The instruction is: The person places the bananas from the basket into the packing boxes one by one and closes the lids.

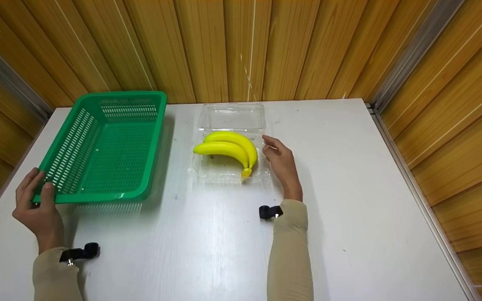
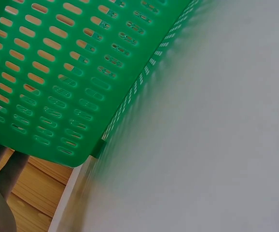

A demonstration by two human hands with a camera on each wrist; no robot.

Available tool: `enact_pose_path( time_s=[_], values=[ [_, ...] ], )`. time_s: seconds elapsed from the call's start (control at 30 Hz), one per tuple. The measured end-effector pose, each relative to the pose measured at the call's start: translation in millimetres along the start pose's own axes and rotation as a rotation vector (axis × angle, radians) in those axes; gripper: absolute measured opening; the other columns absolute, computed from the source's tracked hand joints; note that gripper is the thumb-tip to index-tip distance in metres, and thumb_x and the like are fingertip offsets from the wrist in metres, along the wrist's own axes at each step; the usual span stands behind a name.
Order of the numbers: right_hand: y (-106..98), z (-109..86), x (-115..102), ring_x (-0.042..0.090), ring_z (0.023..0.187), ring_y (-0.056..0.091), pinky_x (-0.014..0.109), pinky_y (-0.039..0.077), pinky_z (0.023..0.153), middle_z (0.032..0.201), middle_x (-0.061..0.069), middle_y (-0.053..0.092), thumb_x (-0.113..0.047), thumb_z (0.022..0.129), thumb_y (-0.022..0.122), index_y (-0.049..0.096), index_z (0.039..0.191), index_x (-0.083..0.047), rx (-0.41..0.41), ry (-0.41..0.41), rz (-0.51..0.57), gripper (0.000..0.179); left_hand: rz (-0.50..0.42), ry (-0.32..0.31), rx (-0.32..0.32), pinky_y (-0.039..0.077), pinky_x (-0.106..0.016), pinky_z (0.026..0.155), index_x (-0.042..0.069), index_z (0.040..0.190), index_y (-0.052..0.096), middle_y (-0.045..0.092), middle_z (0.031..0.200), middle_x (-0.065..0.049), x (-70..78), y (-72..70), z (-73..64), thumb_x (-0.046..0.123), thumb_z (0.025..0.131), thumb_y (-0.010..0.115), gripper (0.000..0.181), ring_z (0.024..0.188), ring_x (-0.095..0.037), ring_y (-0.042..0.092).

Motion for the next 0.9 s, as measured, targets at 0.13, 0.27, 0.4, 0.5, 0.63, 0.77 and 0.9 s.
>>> enact_pose_path(
  time_s=[0.13, 0.27, 0.4, 0.5, 0.63, 0.77, 0.9],
  values=[
    [-0.4, 0.9, 2.2, 0.03, 0.141, 0.052, 0.036, 0.047, 0.113, 0.156, 0.018, 0.052, -0.016, 0.109, 0.056, 0.052, 0.157, -0.005, -0.006, 0.001, 0.02, 0.049, -0.004, 0.005, 0.0, 0.044, -0.031, 0.115, -0.009, 0.13, 0.071, 0.062, 0.146, -0.017, -1.1, -0.1, 0.6, 0.002, 0.097, 0.064, 0.035, 0.141, -0.024, 0.052],
    [-0.5, 2.0, 3.3, 0.031, 0.14, 0.052, 0.036, 0.046, 0.114, 0.156, 0.018, 0.052, -0.015, 0.109, 0.055, 0.05, 0.158, -0.004, -0.012, 0.004, 0.042, 0.05, 0.009, -0.001, -0.003, 0.043, -0.031, 0.116, -0.007, 0.13, 0.071, 0.062, 0.147, -0.015, -4.7, -0.2, 0.8, 0.003, 0.097, 0.064, 0.035, 0.142, -0.023, 0.051],
    [0.1, 2.8, 3.3, 0.031, 0.138, 0.053, 0.04, 0.045, 0.115, 0.154, 0.019, 0.052, -0.014, 0.109, 0.055, 0.05, 0.158, -0.004, -0.015, 0.003, 0.063, 0.05, 0.012, -0.005, -0.003, 0.044, -0.031, 0.115, -0.008, 0.13, 0.071, 0.062, 0.147, -0.015, -3.6, 0.1, 0.7, 0.003, 0.097, 0.063, 0.036, 0.142, -0.023, 0.052],
    [0.1, 3.3, 3.6, 0.031, 0.137, 0.054, 0.041, 0.044, 0.115, 0.153, 0.02, 0.052, -0.014, 0.11, 0.053, 0.05, 0.158, -0.005, -0.018, -0.004, 0.074, 0.049, 0.009, 0.001, -0.001, 0.047, -0.028, 0.112, -0.009, 0.129, 0.071, 0.062, 0.146, -0.017, 1.0, 0.8, 0.2, 0.002, 0.097, 0.063, 0.036, 0.14, -0.023, 0.053],
    [-0.2, 4.8, 4.6, 0.031, 0.136, 0.054, 0.042, 0.045, 0.115, 0.152, 0.022, 0.052, -0.014, 0.111, 0.051, 0.049, 0.158, -0.004, -0.022, -0.011, 0.083, 0.049, 0.003, 0.009, -0.002, 0.048, -0.028, 0.11, -0.01, 0.129, 0.071, 0.062, 0.145, -0.018, 2.3, 0.9, 0.1, 0.001, 0.096, 0.063, 0.035, 0.14, -0.024, 0.054],
    [-0.3, 4.8, 5.1, 0.03, 0.134, 0.056, 0.041, 0.045, 0.115, 0.152, 0.021, 0.053, -0.015, 0.111, 0.053, 0.05, 0.158, -0.005, -0.019, -0.002, 0.079, 0.049, 0.003, 0.02, -0.011, 0.046, -0.029, 0.113, -0.011, 0.128, 0.071, 0.061, 0.146, -0.02, 2.7, 1.4, -0.2, -0.001, 0.097, 0.063, 0.034, 0.14, -0.025, 0.053],
    [-0.1, 4.6, 5.1, 0.031, 0.135, 0.056, 0.042, 0.044, 0.116, 0.152, 0.021, 0.053, -0.015, 0.111, 0.053, 0.05, 0.158, -0.006, -0.019, 0.003, 0.08, 0.049, 0.01, 0.016, -0.019, 0.045, -0.03, 0.114, -0.01, 0.129, 0.071, 0.061, 0.146, -0.019, 2.8, 1.6, 0.0, 0.0, 0.098, 0.063, 0.034, 0.141, -0.024, 0.052]
  ],
)
Point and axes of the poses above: each hand's wrist, its own z-axis towards the middle knuckle, its own y-axis out of the palm, x = y × z, the point moved 7 cm from there along z, towards the middle knuckle
